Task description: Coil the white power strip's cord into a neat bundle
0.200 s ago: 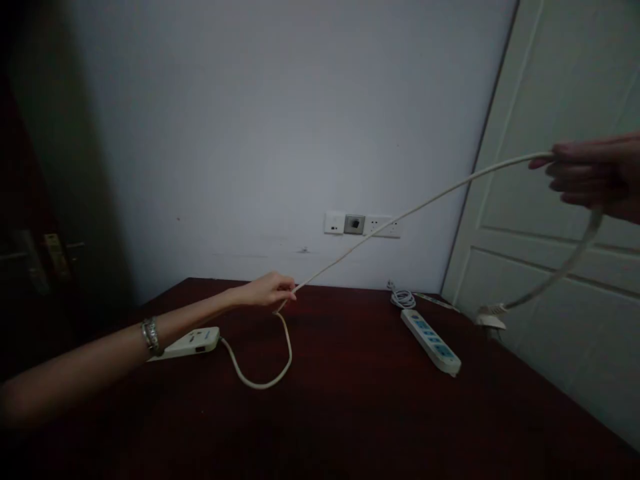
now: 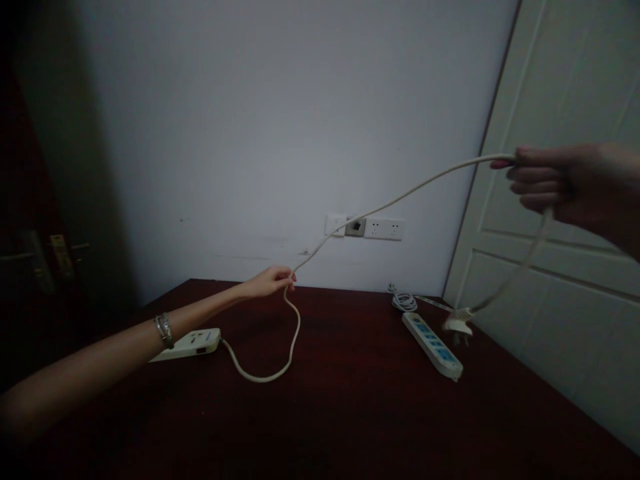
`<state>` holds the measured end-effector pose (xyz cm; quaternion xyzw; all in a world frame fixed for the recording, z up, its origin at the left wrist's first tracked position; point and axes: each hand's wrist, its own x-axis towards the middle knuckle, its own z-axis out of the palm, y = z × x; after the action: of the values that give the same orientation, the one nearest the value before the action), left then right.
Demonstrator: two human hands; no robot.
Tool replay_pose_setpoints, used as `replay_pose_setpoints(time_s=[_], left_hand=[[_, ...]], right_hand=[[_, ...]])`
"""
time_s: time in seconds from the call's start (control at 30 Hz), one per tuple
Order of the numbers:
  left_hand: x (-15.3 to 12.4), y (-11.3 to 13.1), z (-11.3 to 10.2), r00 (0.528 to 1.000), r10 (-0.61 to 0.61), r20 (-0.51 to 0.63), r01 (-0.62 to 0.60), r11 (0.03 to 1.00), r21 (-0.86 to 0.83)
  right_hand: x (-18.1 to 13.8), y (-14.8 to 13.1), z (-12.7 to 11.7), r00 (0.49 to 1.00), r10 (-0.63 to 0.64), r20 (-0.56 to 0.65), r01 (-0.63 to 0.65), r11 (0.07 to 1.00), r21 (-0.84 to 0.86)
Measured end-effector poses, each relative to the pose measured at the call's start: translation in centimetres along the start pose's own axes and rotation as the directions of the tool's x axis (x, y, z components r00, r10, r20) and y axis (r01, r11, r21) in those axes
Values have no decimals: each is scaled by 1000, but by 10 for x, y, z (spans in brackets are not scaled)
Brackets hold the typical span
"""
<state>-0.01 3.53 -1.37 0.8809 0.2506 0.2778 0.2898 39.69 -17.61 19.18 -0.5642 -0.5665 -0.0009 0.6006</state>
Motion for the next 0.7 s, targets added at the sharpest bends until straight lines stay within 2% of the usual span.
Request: replay_pose_setpoints(time_s=[0.03, 0.07, 0.13, 0.2, 0.23, 0.3, 0.37, 0.4, 0.47, 0.5, 0.53, 0.6, 0.7], left_hand=[[4, -2, 0, 999, -15, -42, 13, 999, -35], [9, -3, -1, 996, -27, -86, 23, 998, -52], [18, 3, -5, 980, -41, -193, 36, 999, -33], [25, 18, -13, 933, -24, -359, 39, 999, 37], [27, 29, -17, 885, 12, -465, 28, 996, 80], [24, 56, -23, 746, 146, -649, -29, 982, 188], [15, 87, -23, 629, 349, -695, -130, 928, 348], [7, 102, -20, 597, 437, -673, -166, 888, 429], [-8, 127, -9, 597, 539, -594, -214, 820, 530], [-15, 135, -2, 631, 543, -554, -225, 811, 540], [-21, 141, 4, 662, 527, -533, -223, 817, 532], [-29, 144, 12, 691, 472, -547, -183, 847, 500], [-33, 135, 14, 696, 359, -622, -168, 923, 345]], right_hand=[[0, -6, 7, 989, 110, 102, -120, 989, 89], [-2, -12, 16, 955, 215, 205, -255, 947, 194], [-8, -22, 39, 920, 258, 293, -359, 854, 377], [-16, -29, 63, 900, 231, 370, -401, 772, 493], [-20, -31, 75, 884, 216, 414, -425, 741, 520], [-27, -33, 97, 849, 171, 500, -459, 707, 538], [-34, -34, 118, 815, 92, 572, -475, 672, 569], [-38, -34, 128, 794, 59, 604, -487, 655, 577], [-47, -35, 147, 741, -13, 671, -516, 630, 581], [-52, -36, 156, 710, -40, 703, -539, 612, 579], [-56, -37, 165, 675, -59, 736, -567, 597, 568], [-65, -40, 179, 603, -83, 793, -627, 565, 536], [-75, -43, 194, 497, -121, 859, -702, 527, 480]])
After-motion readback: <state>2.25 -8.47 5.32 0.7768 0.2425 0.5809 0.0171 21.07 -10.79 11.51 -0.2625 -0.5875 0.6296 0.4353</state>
